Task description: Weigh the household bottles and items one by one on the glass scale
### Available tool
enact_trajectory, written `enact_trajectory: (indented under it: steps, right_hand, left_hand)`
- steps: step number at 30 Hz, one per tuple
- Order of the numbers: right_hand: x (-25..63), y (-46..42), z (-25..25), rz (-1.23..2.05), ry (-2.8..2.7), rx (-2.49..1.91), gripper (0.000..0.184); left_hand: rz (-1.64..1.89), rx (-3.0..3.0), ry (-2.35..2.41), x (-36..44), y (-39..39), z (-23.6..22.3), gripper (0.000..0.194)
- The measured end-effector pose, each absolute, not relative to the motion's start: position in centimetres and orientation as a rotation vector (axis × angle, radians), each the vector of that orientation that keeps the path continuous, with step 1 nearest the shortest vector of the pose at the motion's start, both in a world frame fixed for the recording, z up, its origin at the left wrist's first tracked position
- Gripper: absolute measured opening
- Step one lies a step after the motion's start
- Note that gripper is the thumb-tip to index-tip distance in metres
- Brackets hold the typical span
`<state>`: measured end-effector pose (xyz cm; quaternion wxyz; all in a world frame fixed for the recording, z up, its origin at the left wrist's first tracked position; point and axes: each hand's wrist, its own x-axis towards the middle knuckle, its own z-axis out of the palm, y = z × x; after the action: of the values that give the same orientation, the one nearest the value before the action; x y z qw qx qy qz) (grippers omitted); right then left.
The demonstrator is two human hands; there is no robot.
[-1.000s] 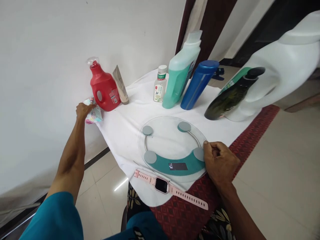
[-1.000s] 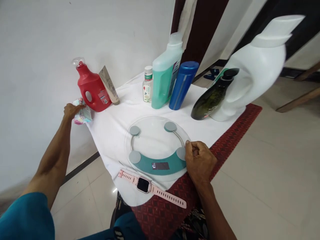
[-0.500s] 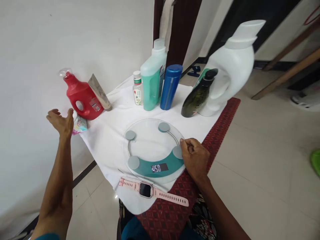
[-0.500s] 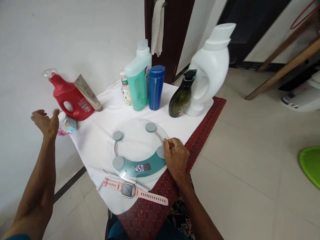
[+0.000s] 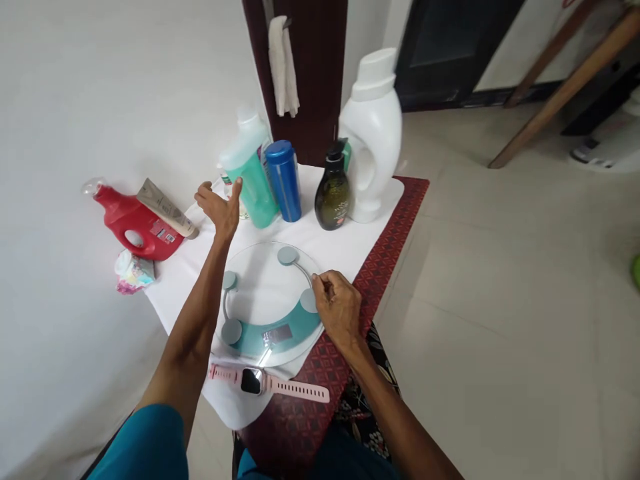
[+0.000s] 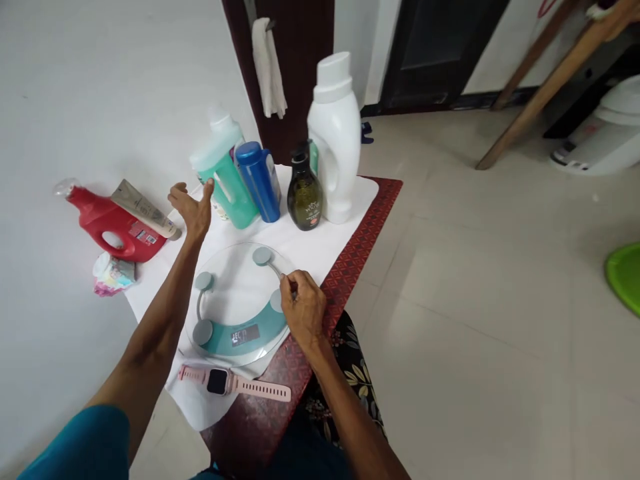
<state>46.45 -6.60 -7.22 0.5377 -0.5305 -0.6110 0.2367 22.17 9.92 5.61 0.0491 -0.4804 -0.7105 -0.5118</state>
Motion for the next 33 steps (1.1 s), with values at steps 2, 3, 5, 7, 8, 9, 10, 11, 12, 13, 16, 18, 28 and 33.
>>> enact_trajectory:
  steps: [2, 3, 5, 7, 8, 9, 10, 11, 12, 13, 16, 18, 28, 33]
  right_hand:
    - [46.3, -6.5, -7.3, 0.582, -1.434, -1.240, 0.030]
    - [46.2, -6.4, -7.4, 0.586, -1.423, -1.234, 0.029]
    - [46.1, -6.4, -7.5, 0.589, -1.406, -1.224, 0.029]
    - [46.0, -6.3, -7.6, 0.587, -1.396, -1.218, 0.029]
    - [46.0, -6.3, -7.6, 0.585, -1.394, -1.216, 0.028]
    - [46.0, -6.3, -7.6, 0.581, -1.395, -1.216, 0.029]
    - [46.0, -6.3, -7.6, 0.578, -1.397, -1.218, 0.029]
    - [46.0, -6.3, -7.5, 0.575, -1.400, -1.220, 0.029]
    - [46.0, -6.2, -7.5, 0.573, -1.404, -1.223, 0.030]
    - [46.0, -6.2, -7.5, 0.571, -1.406, -1.225, 0.029]
    - [45.8, -6.2, -7.5, 0.572, -1.402, -1.236, 0.029]
    - [45.8, -6.1, -7.6, 0.579, -1.398, -1.246, 0.029]
    - [46.0, -6.0, -7.2, 0.637, -1.382, -1.274, 0.030]
    - [46.0, -5.9, -7.2, 0.633, -1.388, -1.272, 0.030]
  left_hand:
    - [-1.547, -1.574, -2.234, 22.8, 10.7, 5.9, 0.042]
    - [-1.539, -1.673, -2.268, 23.0, 11.1, 5.9, 0.038]
    - [-1.596, -1.838, -2.297, 23.5, 12.1, 5.7, 0.044]
    - [-1.780, -1.885, -2.311, 24.2, 13.4, 5.3, 0.051]
    - [-1.899, -1.869, -2.314, 24.7, 14.1, 5.2, 0.052]
    - [-2.005, -1.830, -2.317, 25.2, 14.8, 5.1, 0.053]
    - [-2.084, -1.772, -2.321, 25.6, 15.3, 5.1, 0.054]
    - [-2.149, -1.690, -2.312, 26.1, 15.7, 5.1, 0.054]
    - [-2.201, -1.609, -2.283, 26.4, 15.8, 5.2, 0.053]
    - [-2.240, -1.536, -2.247, 26.7, 15.8, 5.3, 0.052]
    - [-2.276, -1.404, -2.172, 26.7, 14.6, 5.8, 0.052]
    - [-2.268, -1.406, -2.133, 26.2, 13.4, 6.3, 0.050]
    - [-2.395, -1.458, -1.653, 21.7, 4.9, 10.4, 0.064]
    - [-2.473, -1.554, -1.682, 21.5, -3.3, 10.4, 0.080]
